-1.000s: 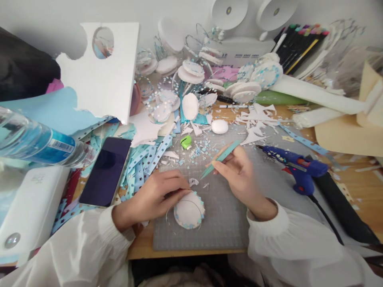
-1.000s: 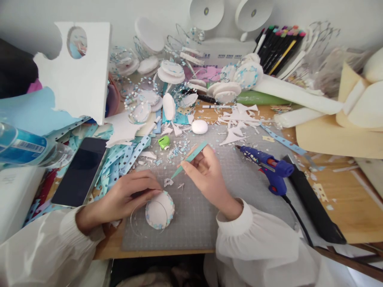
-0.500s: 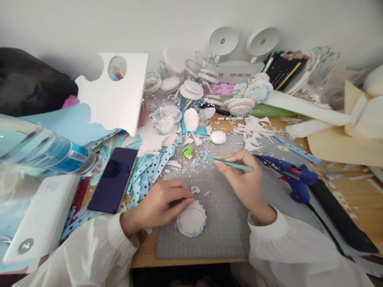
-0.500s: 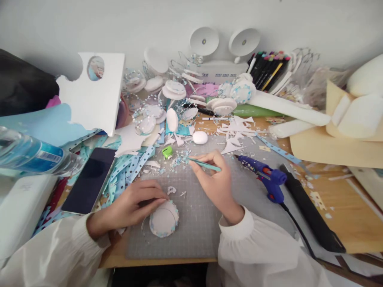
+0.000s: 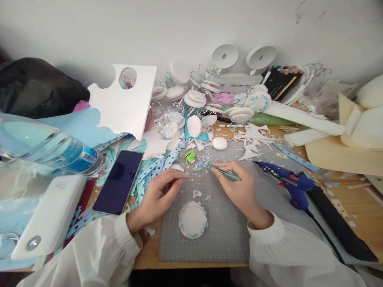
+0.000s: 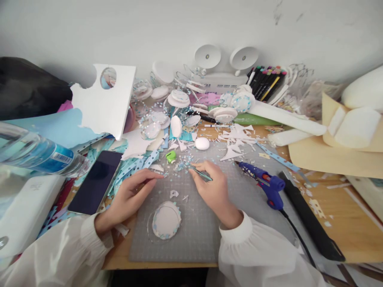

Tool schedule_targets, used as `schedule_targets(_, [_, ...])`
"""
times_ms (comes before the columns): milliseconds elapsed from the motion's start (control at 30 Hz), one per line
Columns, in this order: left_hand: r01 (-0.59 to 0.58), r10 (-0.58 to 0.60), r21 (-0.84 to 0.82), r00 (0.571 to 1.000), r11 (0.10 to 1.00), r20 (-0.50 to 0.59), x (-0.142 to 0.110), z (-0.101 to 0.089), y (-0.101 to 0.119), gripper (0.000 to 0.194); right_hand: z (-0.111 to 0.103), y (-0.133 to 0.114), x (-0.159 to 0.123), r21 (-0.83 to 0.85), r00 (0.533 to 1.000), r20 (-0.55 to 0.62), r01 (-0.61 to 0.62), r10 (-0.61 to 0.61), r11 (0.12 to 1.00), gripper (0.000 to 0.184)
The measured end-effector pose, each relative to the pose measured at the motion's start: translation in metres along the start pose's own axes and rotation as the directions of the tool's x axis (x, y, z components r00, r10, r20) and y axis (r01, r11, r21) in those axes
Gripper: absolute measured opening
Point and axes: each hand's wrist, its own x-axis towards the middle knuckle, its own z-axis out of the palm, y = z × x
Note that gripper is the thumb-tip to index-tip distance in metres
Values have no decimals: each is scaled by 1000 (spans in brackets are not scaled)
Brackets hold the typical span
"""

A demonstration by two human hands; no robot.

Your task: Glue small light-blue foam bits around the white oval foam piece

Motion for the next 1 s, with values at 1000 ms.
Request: schedule_targets(1000, [-8, 7, -16, 999, 1000, -39, 0, 6, -5, 14, -4, -18, -1, 554, 931, 359, -269, 65, 788, 23])
